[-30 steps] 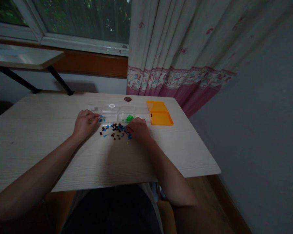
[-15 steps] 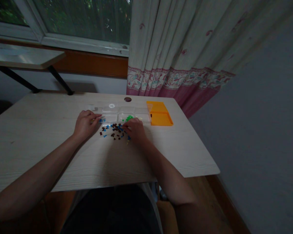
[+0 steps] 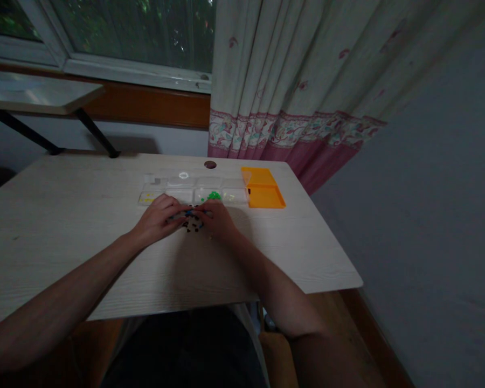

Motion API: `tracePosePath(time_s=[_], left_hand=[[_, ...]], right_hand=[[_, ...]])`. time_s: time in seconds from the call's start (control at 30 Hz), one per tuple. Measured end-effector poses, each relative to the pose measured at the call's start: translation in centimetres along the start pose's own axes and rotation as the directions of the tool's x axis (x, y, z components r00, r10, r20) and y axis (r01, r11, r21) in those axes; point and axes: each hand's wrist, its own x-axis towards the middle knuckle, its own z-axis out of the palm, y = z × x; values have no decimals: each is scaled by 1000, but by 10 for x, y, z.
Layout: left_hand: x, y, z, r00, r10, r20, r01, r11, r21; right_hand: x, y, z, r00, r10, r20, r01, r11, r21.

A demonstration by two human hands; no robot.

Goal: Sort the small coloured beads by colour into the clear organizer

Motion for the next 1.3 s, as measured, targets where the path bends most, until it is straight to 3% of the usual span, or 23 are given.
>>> tracePosePath(time_s=[0.23, 0.43, 0.6, 0.73, 1.0, 1.3], left_hand=[[-1, -3, 2, 999, 26, -32, -26, 999, 27], [1, -2, -1, 998, 34, -59, -31, 999, 41], [-1, -13, -5, 987, -69, -146, 82, 993, 85], [-3, -26, -9, 958, -190, -214, 212, 974, 83], [-8, -45, -12, 881, -349, -319, 402, 908, 115], [-12, -50, -7, 895, -336, -293, 394, 904, 168]], right_hand=[[0, -2, 4, 997, -9, 77, 8, 1000, 18], [-1, 0, 1, 996, -48, 73, 48, 999, -8], [1, 7, -9, 1000, 20, -2, -19, 953, -301], [0, 10, -15, 994, 78, 73, -28, 851, -524], [-5, 3, -18, 981, 79, 175, 44, 794, -607], [-2, -2, -17, 975, 31, 220, 125, 742, -658]])
